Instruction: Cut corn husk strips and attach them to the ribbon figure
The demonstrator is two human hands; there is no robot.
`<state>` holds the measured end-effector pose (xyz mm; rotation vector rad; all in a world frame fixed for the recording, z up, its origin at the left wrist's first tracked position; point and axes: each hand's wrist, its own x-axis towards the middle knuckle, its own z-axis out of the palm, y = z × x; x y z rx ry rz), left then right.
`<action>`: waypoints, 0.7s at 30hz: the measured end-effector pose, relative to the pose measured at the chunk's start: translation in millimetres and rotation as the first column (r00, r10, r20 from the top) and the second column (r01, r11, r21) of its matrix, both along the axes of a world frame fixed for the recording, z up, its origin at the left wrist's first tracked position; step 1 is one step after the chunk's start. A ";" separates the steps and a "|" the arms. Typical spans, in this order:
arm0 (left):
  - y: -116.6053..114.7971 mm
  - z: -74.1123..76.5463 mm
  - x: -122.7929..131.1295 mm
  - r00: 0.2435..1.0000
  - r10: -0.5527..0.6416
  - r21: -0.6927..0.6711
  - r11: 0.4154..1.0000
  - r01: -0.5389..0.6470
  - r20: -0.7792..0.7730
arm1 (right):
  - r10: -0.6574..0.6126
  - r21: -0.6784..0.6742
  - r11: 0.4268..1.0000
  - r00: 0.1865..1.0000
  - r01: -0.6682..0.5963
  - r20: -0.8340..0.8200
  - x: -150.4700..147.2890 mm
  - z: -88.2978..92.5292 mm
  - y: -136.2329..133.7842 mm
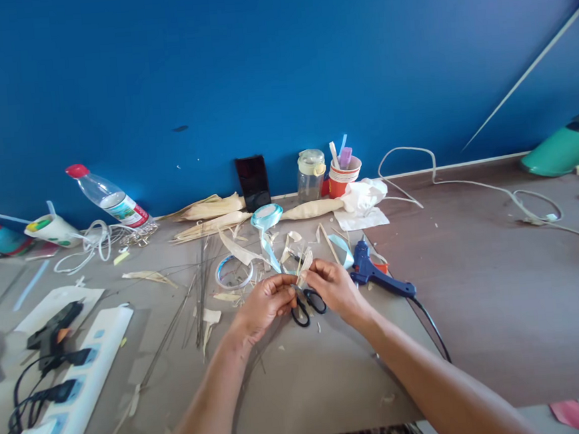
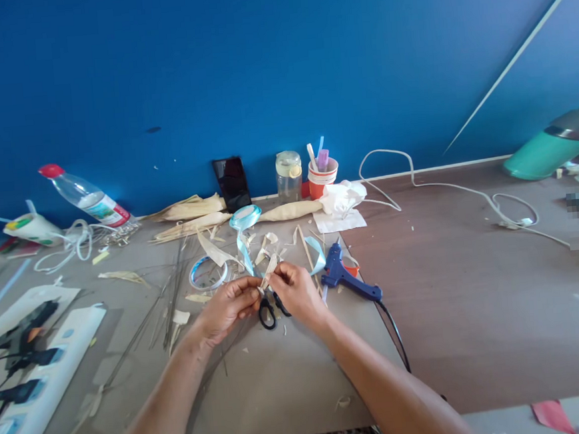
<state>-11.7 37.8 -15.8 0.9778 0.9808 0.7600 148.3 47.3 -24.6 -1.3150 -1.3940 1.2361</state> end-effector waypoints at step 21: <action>9.2 15.3 -42.2 0.949 0.270 0.084 0.954 -0.287 0.165 | 0.032 0.123 0.992 0.996 -0.041 0.079 3.0 3.7 -0.6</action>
